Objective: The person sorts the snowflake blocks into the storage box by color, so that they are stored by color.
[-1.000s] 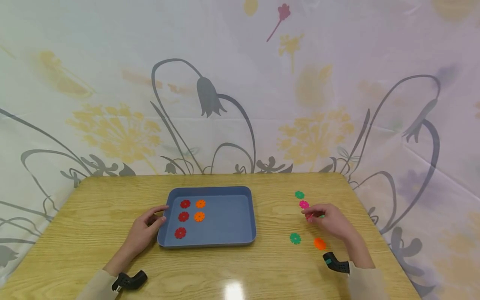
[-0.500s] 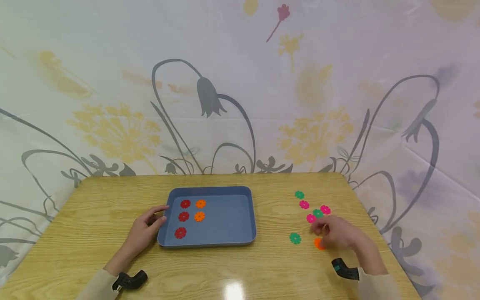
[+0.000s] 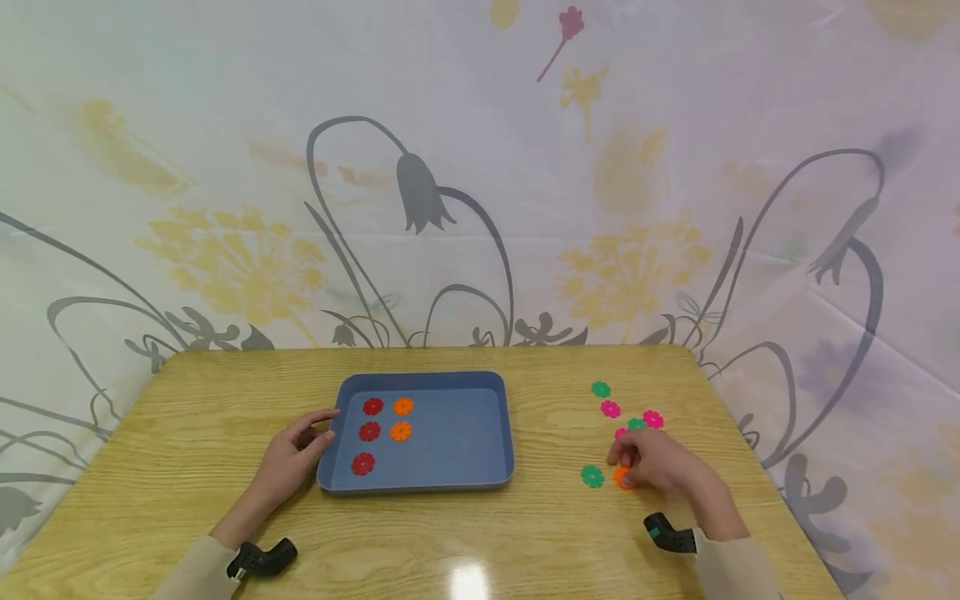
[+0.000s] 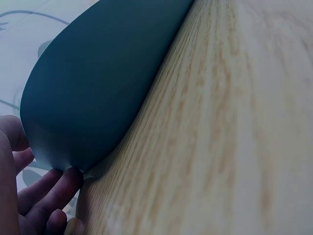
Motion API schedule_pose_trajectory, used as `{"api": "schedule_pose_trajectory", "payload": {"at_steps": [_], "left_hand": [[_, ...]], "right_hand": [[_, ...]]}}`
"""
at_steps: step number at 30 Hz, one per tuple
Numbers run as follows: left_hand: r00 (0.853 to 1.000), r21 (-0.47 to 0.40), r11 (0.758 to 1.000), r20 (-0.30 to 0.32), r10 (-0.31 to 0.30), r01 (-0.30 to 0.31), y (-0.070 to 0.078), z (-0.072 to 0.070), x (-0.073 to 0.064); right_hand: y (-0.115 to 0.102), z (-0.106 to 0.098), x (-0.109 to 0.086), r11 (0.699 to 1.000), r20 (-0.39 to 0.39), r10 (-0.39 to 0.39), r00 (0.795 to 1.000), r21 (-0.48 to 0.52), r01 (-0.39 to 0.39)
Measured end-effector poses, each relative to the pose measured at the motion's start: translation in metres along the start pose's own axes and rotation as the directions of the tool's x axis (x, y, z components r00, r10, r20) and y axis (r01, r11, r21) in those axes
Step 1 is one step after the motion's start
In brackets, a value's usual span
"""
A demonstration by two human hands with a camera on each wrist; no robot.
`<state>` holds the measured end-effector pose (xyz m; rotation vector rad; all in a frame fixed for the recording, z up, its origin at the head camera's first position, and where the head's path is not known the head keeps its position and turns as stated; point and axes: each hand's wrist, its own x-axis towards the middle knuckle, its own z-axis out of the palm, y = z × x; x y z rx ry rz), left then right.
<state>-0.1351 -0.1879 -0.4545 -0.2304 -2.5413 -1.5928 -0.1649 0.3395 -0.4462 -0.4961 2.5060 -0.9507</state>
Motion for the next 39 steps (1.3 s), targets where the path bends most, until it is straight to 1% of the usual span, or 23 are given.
{"api": "schedule_pose_trajectory", "payload": {"at_steps": [2, 4, 7, 11, 20, 24, 28, 33, 35, 39], "left_hand": [[1.0, -0.001, 1.0, 0.0, 0.001, -0.001, 0.0, 0.0, 0.0], [1.0, 0.0, 1.0, -0.001, 0.003, -0.003, 0.0, 0.001, 0.0], [1.0, 0.004, 1.0, -0.002, 0.004, -0.004, 0.0, 0.001, 0.001], [1.0, 0.002, 1.0, -0.003, 0.004, -0.004, -0.001, 0.001, 0.001], [1.0, -0.008, 1.0, -0.001, 0.005, -0.005, -0.001, 0.001, 0.0], [1.0, -0.004, 1.0, -0.003, 0.006, -0.006, -0.001, 0.001, 0.0], [1.0, -0.001, 1.0, -0.007, 0.007, -0.007, -0.002, 0.001, 0.0], [1.0, -0.005, 1.0, -0.006, 0.01, -0.01, -0.002, 0.001, 0.0], [1.0, -0.004, 1.0, -0.007, 0.013, -0.013, -0.002, 0.001, 0.0], [1.0, 0.005, 1.0, -0.008, 0.019, -0.019, -0.002, 0.001, -0.001]], "right_hand": [[-0.001, 0.0, 0.0, 1.0, 0.001, -0.004, 1.0, 0.01, 0.004], [-0.002, 0.0, 0.001, 1.0, -0.015, -0.018, 1.0, 0.003, 0.018], [-0.002, 0.0, 0.002, 0.997, -0.062, -0.051, 0.997, -0.054, 0.048], [-0.002, 0.001, 0.005, 0.992, -0.118, -0.076, 0.99, -0.11, 0.063], [-0.004, 0.0, 0.01, 0.981, -0.191, -0.14, 0.972, -0.161, 0.11], [-0.007, -0.001, 0.011, 0.978, -0.215, -0.157, 0.964, -0.17, 0.121], [-0.011, -0.001, 0.011, 0.979, -0.24, -0.169, 0.956, -0.153, 0.135], [-0.016, -0.001, 0.013, 0.983, -0.273, -0.162, 0.948, -0.128, 0.131], [-0.019, 0.0, 0.013, 0.982, -0.289, -0.169, 0.942, -0.131, 0.136], [-0.026, 0.0, 0.016, 0.975, -0.312, -0.208, 0.927, -0.138, 0.172]]}}
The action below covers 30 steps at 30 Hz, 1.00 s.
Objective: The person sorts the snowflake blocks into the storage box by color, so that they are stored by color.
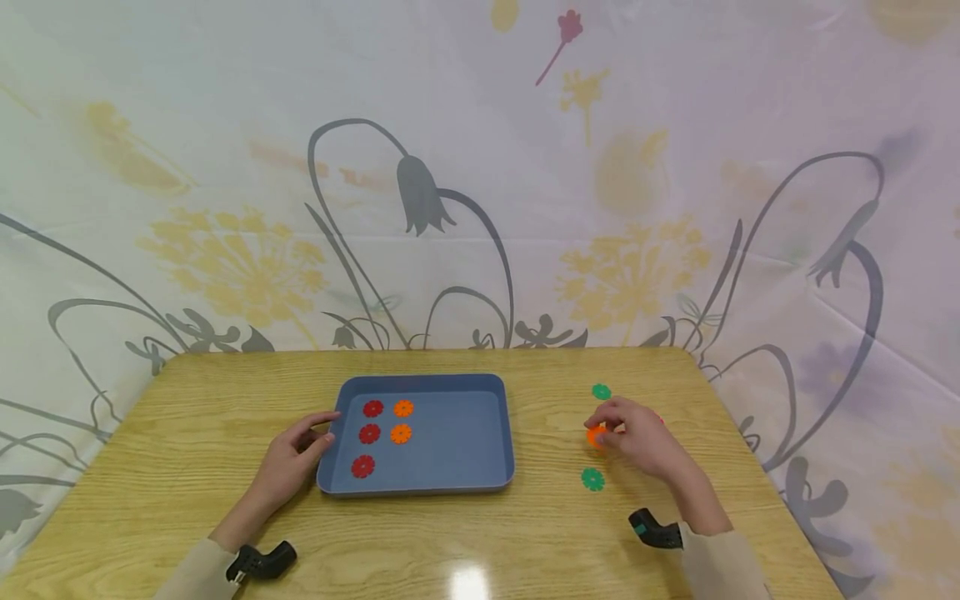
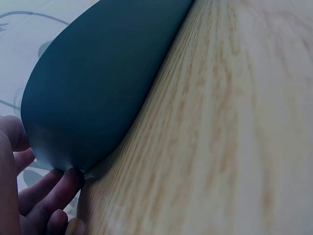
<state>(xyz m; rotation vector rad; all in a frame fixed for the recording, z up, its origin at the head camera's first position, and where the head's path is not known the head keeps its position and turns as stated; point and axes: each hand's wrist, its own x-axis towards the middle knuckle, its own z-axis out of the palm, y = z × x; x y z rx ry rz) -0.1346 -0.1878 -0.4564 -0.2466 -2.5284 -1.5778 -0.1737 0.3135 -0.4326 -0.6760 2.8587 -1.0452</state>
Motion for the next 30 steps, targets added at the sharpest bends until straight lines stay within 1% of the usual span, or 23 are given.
{"api": "schedule_pose_trajectory", "payload": {"at_steps": [3, 5, 9, 12, 14, 17, 21, 30], "left_hand": [[1.0, 0.002, 1.0, 0.0, -0.001, 0.001, -0.001, 0.0, 0.0], [1.0, 0.005, 1.0, -0.004, 0.006, -0.006, -0.003, 0.001, 0.0], [1.0, 0.01, 1.0, -0.018, 0.012, -0.012, -0.02, 0.004, 0.004], [1.0, 0.015, 1.0, -0.022, 0.01, -0.009, -0.034, 0.005, 0.007], [1.0, 0.013, 1.0, -0.02, 0.013, -0.013, -0.039, 0.005, 0.007], [1.0, 0.005, 1.0, -0.016, 0.021, -0.021, -0.042, 0.005, 0.008], [1.0, 0.009, 1.0, -0.016, 0.025, -0.025, -0.042, 0.005, 0.007], [1.0, 0.011, 1.0, -0.014, 0.01, -0.01, -0.042, 0.004, 0.008]], "right_hand": [[-0.005, 0.001, 0.003, 1.0, -0.008, -0.016, 1.0, 0.019, 0.016], [-0.008, 0.002, 0.006, 1.0, -0.011, -0.013, 1.0, 0.019, 0.013], [-0.015, 0.005, 0.011, 0.999, -0.006, -0.002, 1.0, 0.033, 0.002], [-0.022, 0.007, 0.015, 0.998, 0.006, -0.01, 1.0, 0.058, 0.009], [-0.027, 0.009, 0.018, 0.996, 0.02, -0.021, 1.0, 0.086, 0.02], [-0.031, 0.013, 0.024, 0.993, 0.037, -0.048, 0.998, 0.111, 0.044], [-0.035, 0.019, 0.031, 0.988, 0.067, -0.08, 0.995, 0.135, 0.07], [-0.051, 0.035, 0.05, 0.972, 0.12, -0.143, 0.982, 0.206, 0.116]]}}
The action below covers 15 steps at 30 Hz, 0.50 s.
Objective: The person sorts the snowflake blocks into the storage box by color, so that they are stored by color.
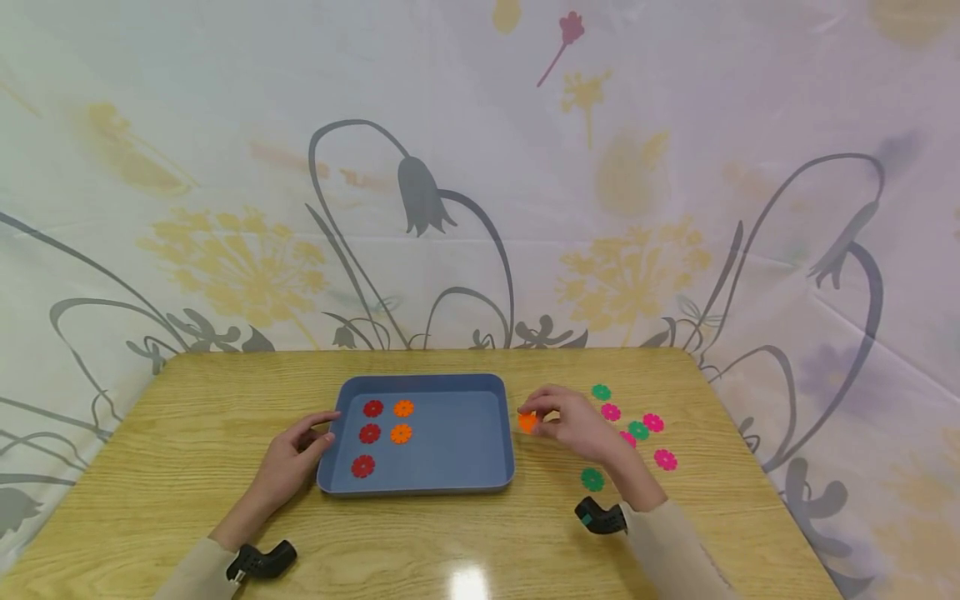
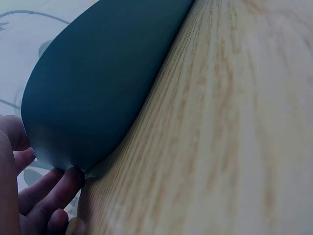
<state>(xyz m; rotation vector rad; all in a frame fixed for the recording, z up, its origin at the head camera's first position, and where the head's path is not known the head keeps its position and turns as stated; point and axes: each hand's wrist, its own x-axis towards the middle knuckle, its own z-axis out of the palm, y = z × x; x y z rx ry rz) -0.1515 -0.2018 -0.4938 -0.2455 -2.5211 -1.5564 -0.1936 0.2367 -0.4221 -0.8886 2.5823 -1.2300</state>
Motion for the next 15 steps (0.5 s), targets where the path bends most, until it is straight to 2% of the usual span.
{"api": "schedule_pose_trajectory", "payload": {"at_steps": [1, 8, 15], "left_hand": [[1.0, -0.002, 1.0, 0.001, 0.007, -0.007, 0.0, 0.0, 0.0], [1.0, -0.009, 1.0, 0.017, -0.024, 0.024, 0.041, -0.006, -0.007], [1.0, -0.004, 1.0, 0.004, -0.016, 0.016, 0.004, -0.001, 0.0]], "right_hand": [[-0.001, 0.002, 0.003, 1.0, 0.003, -0.008, 1.0, 0.006, 0.008], [-0.011, 0.016, 0.024, 1.0, 0.03, -0.028, 0.999, 0.014, 0.027], [-0.018, 0.029, 0.046, 0.994, 0.077, -0.102, 0.992, 0.037, 0.099]]}}
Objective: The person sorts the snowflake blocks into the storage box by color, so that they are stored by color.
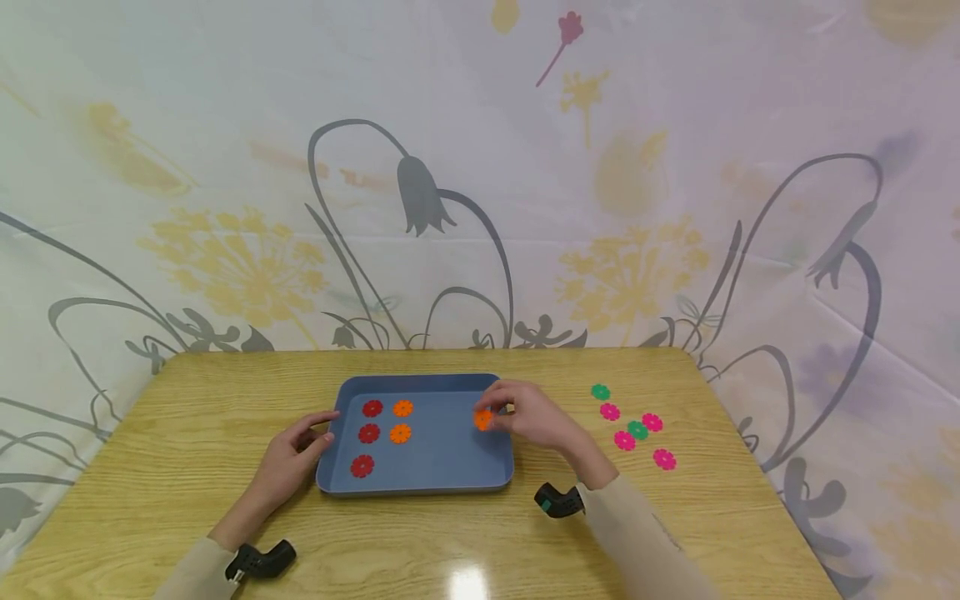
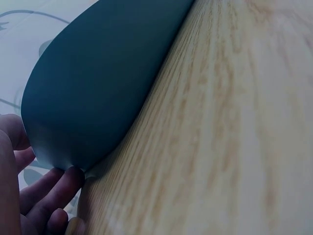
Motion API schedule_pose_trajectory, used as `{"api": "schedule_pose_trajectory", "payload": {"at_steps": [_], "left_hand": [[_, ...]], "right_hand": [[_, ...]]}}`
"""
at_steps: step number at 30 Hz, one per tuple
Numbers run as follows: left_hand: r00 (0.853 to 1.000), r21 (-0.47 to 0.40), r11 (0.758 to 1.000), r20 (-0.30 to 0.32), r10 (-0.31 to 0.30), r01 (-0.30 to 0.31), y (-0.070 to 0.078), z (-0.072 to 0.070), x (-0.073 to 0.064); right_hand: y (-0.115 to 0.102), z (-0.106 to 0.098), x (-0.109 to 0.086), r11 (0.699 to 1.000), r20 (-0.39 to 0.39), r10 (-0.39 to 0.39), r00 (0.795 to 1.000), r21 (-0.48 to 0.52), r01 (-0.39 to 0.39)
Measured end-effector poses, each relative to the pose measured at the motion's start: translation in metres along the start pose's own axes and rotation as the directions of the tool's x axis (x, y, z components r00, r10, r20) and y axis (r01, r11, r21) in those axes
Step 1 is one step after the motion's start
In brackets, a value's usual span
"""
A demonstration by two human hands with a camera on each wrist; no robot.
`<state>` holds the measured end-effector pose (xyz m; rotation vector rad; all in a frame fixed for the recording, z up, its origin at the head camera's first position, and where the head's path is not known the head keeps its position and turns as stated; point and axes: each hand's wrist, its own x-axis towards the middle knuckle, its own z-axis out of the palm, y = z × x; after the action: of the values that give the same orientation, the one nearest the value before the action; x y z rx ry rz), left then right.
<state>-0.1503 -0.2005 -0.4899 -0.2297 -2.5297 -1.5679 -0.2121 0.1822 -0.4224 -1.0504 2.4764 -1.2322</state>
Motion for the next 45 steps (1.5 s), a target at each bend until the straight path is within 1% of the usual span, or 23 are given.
{"api": "schedule_pose_trajectory", "payload": {"at_steps": [4, 7, 10, 15, 18, 23, 26, 34, 39, 41, 45], "left_hand": [[1.0, 0.004, 1.0, -0.002, 0.019, -0.019, -0.005, 0.0, 0.0], [1.0, -0.002, 1.0, -0.006, 0.028, -0.028, -0.005, 0.001, 0.0], [1.0, -0.009, 1.0, -0.007, 0.02, -0.02, -0.005, 0.0, 0.0], [1.0, 0.0, 1.0, -0.004, 0.0, 0.0, 0.0, 0.0, 0.0], [1.0, 0.003, 1.0, -0.002, 0.002, -0.002, 0.011, -0.001, -0.002], [1.0, -0.004, 1.0, 0.008, 0.002, -0.002, 0.035, -0.004, -0.006], [1.0, 0.004, 1.0, 0.012, -0.013, 0.013, 0.039, -0.005, -0.007], [1.0, -0.004, 1.0, 0.016, -0.014, 0.014, 0.038, -0.005, -0.006], [1.0, -0.014, 1.0, 0.017, -0.013, 0.014, 0.037, -0.005, -0.006], [1.0, -0.013, 1.0, 0.015, -0.013, 0.014, 0.037, -0.004, -0.007], [1.0, -0.01, 1.0, 0.012, -0.013, 0.013, 0.037, -0.004, -0.007]], "right_hand": [[-0.003, 0.007, 0.015, 0.999, 0.021, -0.034, 0.999, 0.003, 0.034], [-0.008, 0.012, 0.025, 0.999, 0.042, -0.033, 0.999, 0.016, 0.032], [-0.012, 0.016, 0.035, 0.999, 0.08, -0.036, 0.996, 0.03, 0.034], [-0.018, 0.024, 0.052, 0.998, 0.15, -0.056, 0.987, 0.003, 0.057], [-0.021, 0.028, 0.06, 0.998, 0.183, -0.051, 0.982, -0.014, 0.054], [-0.018, 0.037, 0.073, 1.0, 0.243, -0.014, 0.97, 0.008, 0.012], [-0.016, 0.043, 0.08, 0.999, 0.278, 0.014, 0.96, 0.043, -0.026], [-0.014, 0.057, 0.091, 0.985, 0.346, 0.07, 0.936, 0.125, -0.12], [-0.013, 0.067, 0.094, 0.965, 0.384, 0.108, 0.917, 0.182, -0.19], [-0.013, 0.071, 0.095, 0.968, 0.395, 0.106, 0.913, 0.17, -0.185], [-0.012, 0.077, 0.097, 0.98, 0.402, 0.071, 0.913, 0.142, -0.139]]}}
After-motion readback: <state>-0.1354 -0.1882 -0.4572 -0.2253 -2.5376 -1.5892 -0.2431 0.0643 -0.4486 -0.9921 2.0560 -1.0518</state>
